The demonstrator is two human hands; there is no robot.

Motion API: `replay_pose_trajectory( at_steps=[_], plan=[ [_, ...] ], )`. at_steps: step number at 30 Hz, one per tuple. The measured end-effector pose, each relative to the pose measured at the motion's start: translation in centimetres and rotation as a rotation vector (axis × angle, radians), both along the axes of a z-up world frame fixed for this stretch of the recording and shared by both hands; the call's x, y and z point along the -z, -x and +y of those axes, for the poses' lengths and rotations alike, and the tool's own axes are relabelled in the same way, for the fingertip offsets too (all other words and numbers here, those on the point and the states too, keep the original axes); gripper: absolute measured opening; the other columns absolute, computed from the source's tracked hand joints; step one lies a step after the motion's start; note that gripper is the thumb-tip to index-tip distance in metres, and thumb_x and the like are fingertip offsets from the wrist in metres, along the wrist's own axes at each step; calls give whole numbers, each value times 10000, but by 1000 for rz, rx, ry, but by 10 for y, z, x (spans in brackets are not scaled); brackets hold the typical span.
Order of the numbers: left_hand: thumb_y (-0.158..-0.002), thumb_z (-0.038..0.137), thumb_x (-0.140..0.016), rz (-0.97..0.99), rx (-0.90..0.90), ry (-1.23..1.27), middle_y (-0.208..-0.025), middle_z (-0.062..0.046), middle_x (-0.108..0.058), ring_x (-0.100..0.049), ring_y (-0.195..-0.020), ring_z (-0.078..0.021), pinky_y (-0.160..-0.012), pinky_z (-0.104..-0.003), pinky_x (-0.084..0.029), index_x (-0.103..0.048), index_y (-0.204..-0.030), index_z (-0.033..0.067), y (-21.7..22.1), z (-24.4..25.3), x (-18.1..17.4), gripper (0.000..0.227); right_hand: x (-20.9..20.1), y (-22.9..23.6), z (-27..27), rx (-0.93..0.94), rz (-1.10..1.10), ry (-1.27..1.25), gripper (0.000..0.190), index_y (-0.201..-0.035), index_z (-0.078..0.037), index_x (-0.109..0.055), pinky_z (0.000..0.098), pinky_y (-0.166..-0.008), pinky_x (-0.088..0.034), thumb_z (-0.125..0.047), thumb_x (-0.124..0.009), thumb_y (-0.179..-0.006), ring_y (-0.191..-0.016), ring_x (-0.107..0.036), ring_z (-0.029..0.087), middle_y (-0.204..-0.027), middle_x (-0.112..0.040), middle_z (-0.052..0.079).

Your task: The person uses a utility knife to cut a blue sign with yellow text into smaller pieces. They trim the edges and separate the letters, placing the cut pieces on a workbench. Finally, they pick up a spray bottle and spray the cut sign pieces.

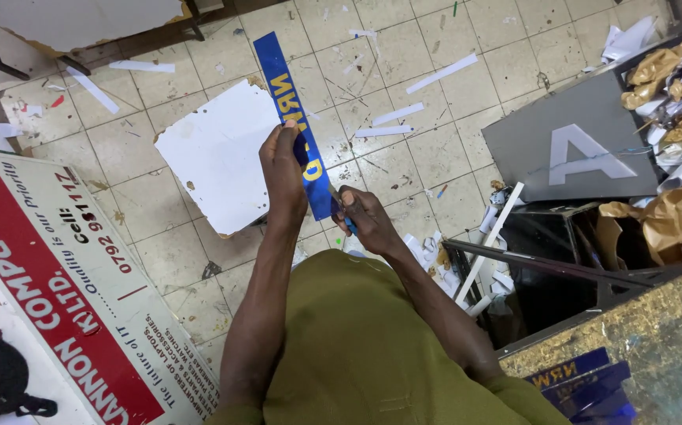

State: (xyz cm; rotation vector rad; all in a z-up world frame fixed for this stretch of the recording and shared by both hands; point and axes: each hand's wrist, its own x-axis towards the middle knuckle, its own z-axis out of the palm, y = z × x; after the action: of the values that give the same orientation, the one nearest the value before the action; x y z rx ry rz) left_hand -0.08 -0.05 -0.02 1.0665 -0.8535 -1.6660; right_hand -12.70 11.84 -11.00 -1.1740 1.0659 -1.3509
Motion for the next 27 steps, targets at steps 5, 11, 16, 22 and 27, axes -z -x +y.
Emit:
replay_pose_trajectory(
  at_steps=[5,11,16,22,27],
  plan=[
    [-1129,298,-585,-37,-12,-26,-692,-7,-649,-667,-617,-119,-720,-275,-611,-550,-789,223,7,-2,13,350,17,6,11,-41,-70,-14,538,-886,-87,-632,259,-522,-491,-340,-356,-1271,-505,-621,140,-611,-628,86],
    [-1129,321,-577,-121,-45,-1,-720,1,-632,-658,-649,-109,-742,-261,-595,-545,-824,237,-6,-19,33,318,33,4,39,-94,-173,-68,512,-870,-63,-604,287,-520,-456,-343,-417,-1256,-506,-580,158,-607,-591,96],
    [-1126,351,-574,-138,-53,31,-720,15,-625,-669,-663,-107,-763,-270,-611,-543,-837,238,-5,-11,7,312,39,24,32,-63,-172,-57,397,-904,-42,-643,276,-535,-489,-338,-629,-1169,-519,-638,165,-623,-629,105],
    [-1143,345,-563,-162,2,48,-738,29,-614,-686,-688,-99,-804,-270,-631,-559,-869,237,-4,-7,6,294,-13,52,10,112,187,-206,375,-1071,-33,-654,316,-654,-502,-269,-932,-981,-659,-633,163,-753,-658,103],
    [-1144,347,-580,-150,25,36,-738,25,-624,-687,-700,-98,-817,-276,-631,-557,-869,236,-2,-7,19,298,-29,75,-2,165,293,-282,361,-1192,-33,-687,357,-762,-529,-341,-833,-1075,-820,-641,180,-866,-691,103]
  ],
)
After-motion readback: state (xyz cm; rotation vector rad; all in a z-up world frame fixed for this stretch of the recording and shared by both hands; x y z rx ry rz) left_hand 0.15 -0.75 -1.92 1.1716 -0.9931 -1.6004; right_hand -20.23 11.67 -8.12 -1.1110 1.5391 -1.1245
